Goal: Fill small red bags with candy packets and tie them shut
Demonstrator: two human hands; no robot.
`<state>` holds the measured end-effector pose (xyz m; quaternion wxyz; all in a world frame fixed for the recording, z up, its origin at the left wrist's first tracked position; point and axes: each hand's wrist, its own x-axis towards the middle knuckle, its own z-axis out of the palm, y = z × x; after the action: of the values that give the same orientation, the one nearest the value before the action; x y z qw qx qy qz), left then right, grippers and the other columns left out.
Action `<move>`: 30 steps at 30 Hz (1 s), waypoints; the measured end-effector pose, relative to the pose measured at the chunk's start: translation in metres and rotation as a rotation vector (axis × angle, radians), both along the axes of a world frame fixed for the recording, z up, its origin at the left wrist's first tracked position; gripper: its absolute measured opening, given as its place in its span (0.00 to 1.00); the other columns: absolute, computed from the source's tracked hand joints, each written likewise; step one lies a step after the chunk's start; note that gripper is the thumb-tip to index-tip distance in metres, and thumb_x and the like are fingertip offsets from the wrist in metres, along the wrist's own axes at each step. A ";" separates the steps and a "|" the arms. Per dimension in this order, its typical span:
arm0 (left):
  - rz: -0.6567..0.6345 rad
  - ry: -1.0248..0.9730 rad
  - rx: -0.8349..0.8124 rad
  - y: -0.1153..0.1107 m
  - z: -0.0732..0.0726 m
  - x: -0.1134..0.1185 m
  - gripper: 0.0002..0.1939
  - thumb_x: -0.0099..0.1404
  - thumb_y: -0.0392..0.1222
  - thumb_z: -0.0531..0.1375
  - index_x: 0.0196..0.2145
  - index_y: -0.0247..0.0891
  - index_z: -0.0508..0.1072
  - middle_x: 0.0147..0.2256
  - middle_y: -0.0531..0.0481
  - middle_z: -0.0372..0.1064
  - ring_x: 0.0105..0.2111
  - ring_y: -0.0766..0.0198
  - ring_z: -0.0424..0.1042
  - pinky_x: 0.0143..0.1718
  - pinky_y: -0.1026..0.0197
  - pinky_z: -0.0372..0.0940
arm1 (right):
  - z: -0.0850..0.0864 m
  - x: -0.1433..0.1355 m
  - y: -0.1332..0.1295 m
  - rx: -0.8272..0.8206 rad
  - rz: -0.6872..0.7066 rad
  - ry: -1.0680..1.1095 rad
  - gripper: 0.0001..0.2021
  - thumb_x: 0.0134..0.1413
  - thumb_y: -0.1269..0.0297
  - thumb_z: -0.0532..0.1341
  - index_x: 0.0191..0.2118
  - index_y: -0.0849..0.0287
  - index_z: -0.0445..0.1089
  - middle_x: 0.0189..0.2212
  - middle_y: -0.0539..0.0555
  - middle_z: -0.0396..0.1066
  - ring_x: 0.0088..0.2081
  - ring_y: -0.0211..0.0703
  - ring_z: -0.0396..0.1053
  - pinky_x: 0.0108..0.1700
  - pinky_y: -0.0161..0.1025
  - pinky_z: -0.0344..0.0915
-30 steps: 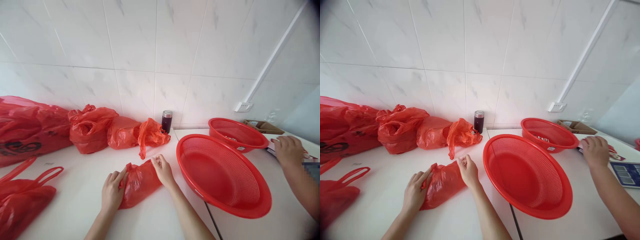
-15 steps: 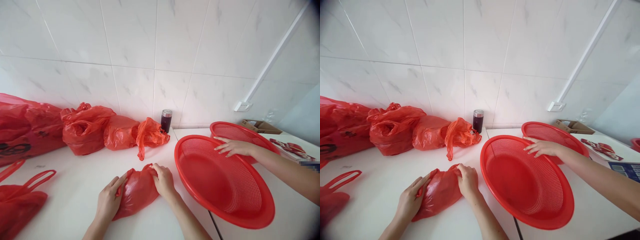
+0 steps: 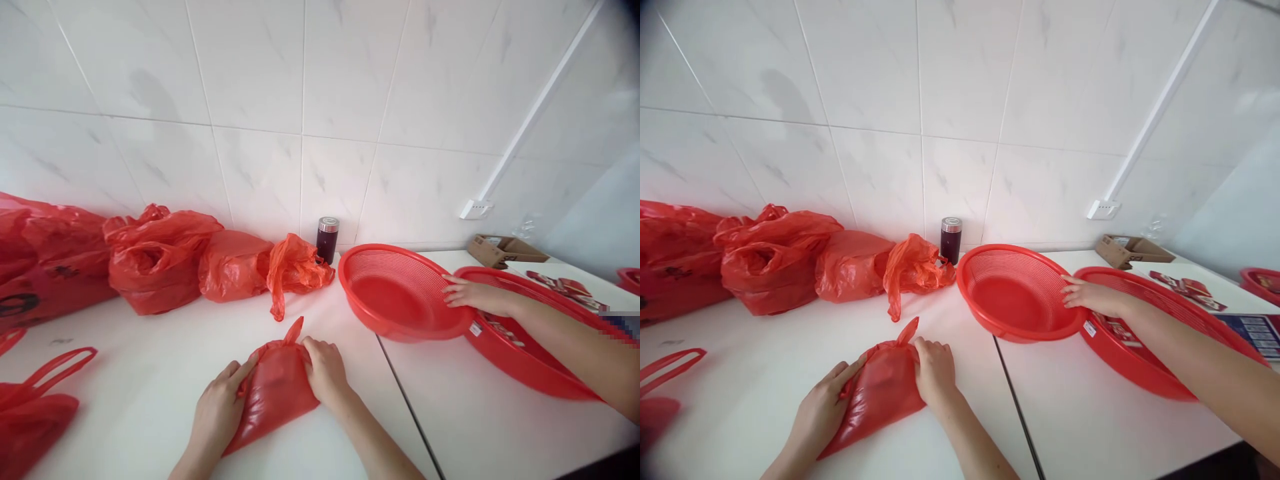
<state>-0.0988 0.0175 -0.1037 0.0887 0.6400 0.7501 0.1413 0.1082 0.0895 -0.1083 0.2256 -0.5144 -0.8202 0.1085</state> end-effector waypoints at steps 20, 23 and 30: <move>-0.070 0.226 0.253 0.026 -0.005 0.009 0.34 0.55 0.23 0.47 0.54 0.45 0.72 0.54 0.45 0.63 0.50 0.54 0.64 0.46 0.58 0.61 | -0.002 -0.004 0.006 0.086 -0.030 0.088 0.20 0.55 0.77 0.51 0.47 0.46 0.69 0.36 0.50 0.67 0.34 0.40 0.66 0.38 0.37 0.56; -0.177 0.144 0.242 0.026 -0.008 0.009 0.37 0.52 0.22 0.47 0.56 0.47 0.69 0.47 0.48 0.69 0.47 0.57 0.65 0.45 0.60 0.61 | -0.004 0.000 0.009 0.045 -0.045 0.233 0.18 0.51 0.80 0.52 0.40 0.51 0.70 0.36 0.49 0.67 0.33 0.38 0.66 0.37 0.35 0.57; -0.214 0.089 0.166 0.027 -0.006 0.012 0.36 0.53 0.22 0.47 0.55 0.47 0.71 0.33 0.48 0.67 0.36 0.57 0.66 0.38 0.58 0.60 | -0.003 0.007 0.016 -0.076 -0.196 0.355 0.18 0.46 0.83 0.48 0.37 0.56 0.64 0.39 0.52 0.66 0.38 0.38 0.68 0.39 0.33 0.62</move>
<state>-0.0867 0.0442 -0.1101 0.0167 0.7270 0.6665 0.1641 0.1152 0.1052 -0.1111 0.3567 -0.5726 -0.7089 0.2059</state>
